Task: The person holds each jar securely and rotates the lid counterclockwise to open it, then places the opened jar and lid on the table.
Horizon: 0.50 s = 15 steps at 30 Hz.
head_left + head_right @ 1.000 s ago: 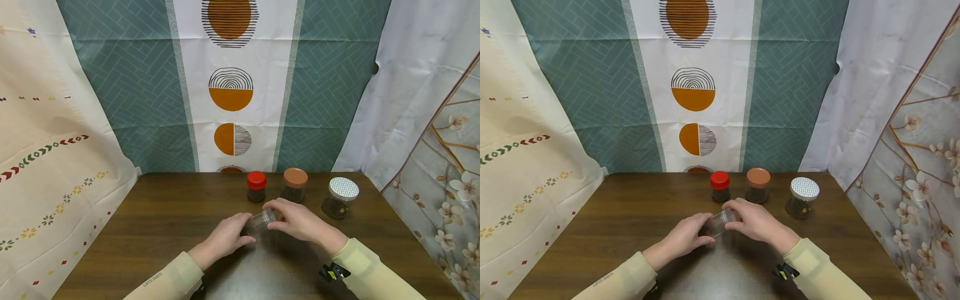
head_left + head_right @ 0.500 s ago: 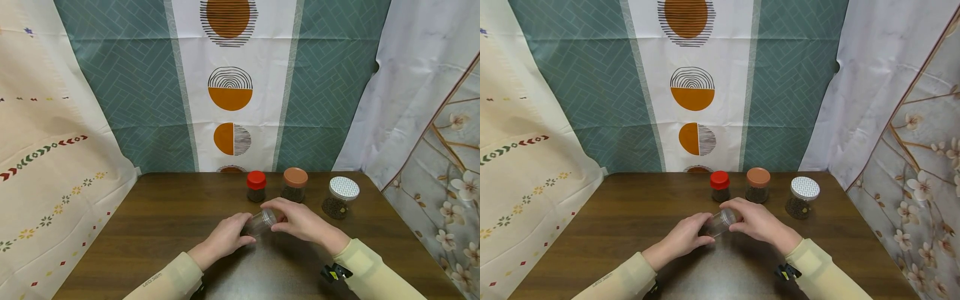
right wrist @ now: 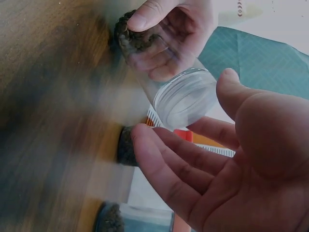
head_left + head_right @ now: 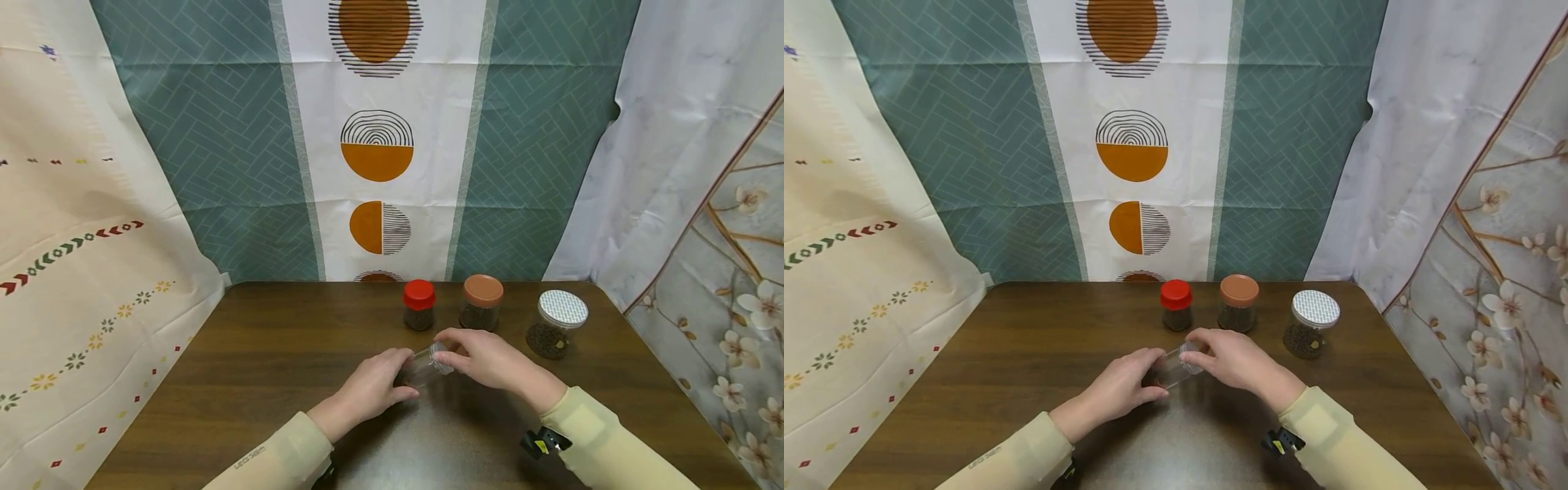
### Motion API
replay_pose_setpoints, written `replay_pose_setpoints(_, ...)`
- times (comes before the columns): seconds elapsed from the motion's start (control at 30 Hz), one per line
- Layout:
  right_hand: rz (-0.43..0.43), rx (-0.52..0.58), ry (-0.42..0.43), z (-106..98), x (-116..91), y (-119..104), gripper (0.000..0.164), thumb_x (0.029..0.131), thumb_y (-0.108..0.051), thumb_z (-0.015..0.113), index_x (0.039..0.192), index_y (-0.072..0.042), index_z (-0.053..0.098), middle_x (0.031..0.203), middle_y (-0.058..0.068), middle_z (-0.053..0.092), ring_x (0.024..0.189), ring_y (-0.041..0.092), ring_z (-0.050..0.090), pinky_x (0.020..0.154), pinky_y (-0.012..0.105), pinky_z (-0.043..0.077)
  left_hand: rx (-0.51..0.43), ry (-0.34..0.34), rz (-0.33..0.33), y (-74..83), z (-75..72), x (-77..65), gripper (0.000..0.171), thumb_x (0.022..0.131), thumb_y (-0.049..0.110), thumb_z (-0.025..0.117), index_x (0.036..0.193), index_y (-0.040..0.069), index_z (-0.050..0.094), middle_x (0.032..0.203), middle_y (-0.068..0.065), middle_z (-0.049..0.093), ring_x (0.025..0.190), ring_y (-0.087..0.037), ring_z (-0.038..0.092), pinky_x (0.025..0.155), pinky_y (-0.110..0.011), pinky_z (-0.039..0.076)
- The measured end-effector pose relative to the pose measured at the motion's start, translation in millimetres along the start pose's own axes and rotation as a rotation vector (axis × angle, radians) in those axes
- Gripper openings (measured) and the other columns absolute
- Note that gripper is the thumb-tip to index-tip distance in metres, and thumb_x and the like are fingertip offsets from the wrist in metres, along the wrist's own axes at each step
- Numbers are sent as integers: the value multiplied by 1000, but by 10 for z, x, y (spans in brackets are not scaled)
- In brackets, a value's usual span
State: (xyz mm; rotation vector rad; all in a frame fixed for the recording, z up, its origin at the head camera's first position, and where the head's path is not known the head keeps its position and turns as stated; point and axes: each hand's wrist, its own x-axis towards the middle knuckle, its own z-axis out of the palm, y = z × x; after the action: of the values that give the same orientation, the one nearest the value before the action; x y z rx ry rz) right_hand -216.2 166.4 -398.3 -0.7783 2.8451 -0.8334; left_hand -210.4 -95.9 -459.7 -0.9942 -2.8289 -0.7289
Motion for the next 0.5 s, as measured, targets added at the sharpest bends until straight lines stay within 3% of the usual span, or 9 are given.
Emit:
replay_pose_setpoints(0.17, -28, 27, -4, 2, 0, 15, 46, 104, -43, 78, 137, -11, 72, 101, -10, 72, 86, 6, 67, 78, 35, 57, -3, 2, 5, 7, 3, 0, 50, 94, 29, 93, 130, 9, 66, 116, -1, 69, 101, -14, 66, 91, -38, 59)
replay_pose_setpoints(0.33, -85, 29, 0, -13, -10, 16, 46, 103, -39, 81, 139, -13, 71, 110, -9, 72, 93, 8, 66, 80, 34, 56, -12, 1, -2, 2, -1, -2, 50, 93, 29, 93, 130, 9, 66, 115, 0, 69, 100, -13, 65, 90, -38, 59)
replay_pose_setpoints(0.5, -122, 31, -4, -29, -39, 25, 47, 102, -35, 82, 142, -13, 70, 114, -5, 70, 90, 8, 61, 78, 33, 54, -21, -5, -9, 0, -7, -2, 49, 93, 29, 93, 130, 10, 66, 112, 1, 68, 97, -12, 64, 88, -38, 58)
